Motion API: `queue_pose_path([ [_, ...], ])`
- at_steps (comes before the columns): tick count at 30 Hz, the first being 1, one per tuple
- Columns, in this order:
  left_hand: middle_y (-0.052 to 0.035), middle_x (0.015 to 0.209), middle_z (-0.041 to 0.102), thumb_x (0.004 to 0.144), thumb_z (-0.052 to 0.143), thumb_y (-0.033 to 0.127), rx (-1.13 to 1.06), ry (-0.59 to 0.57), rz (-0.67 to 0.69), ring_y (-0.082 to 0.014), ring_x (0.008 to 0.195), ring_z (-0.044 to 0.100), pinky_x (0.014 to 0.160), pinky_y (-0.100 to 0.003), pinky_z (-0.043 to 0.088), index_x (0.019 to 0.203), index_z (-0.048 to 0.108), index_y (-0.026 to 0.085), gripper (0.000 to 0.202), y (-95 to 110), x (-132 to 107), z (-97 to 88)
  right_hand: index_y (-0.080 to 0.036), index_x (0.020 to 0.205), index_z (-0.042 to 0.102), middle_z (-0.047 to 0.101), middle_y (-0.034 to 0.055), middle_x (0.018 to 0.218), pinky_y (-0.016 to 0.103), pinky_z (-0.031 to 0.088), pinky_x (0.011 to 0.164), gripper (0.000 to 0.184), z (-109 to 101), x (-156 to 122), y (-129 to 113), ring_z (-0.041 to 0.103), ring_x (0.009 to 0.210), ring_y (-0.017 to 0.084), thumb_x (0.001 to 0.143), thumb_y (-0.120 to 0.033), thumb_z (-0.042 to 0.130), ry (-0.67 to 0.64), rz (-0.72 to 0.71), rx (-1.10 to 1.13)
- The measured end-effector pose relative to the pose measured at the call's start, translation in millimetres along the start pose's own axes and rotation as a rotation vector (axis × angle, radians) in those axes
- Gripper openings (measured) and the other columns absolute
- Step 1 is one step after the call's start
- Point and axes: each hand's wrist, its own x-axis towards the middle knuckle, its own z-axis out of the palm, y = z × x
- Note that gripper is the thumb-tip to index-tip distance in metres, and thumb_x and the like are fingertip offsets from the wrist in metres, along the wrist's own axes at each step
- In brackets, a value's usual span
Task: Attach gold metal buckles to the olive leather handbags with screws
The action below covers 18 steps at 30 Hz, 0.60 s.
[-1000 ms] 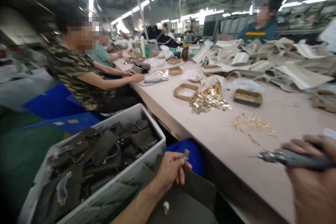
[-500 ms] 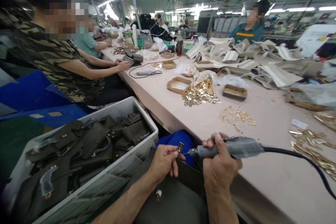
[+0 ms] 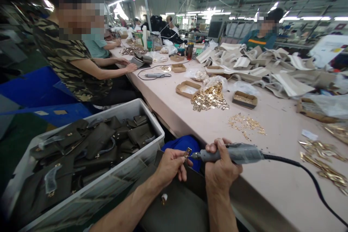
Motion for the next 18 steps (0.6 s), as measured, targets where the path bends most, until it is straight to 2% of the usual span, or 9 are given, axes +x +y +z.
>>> queue_pose_path([
  [18,-0.0052,0.049,0.065,0.074,0.064,0.033,-0.028,0.004,-0.002,-0.0153,0.038,0.063,0.036,-0.019,0.042,0.077,0.074,0.007,0.028,6.8,0.1,-1.6,-0.018,0.091,0.065,0.063,-0.001,0.075,0.028,0.051,0.056,0.03,-1.9,-0.9,8.1,0.055,0.061,0.012,0.071,-0.016,0.087,-0.035,0.029,-0.004],
])
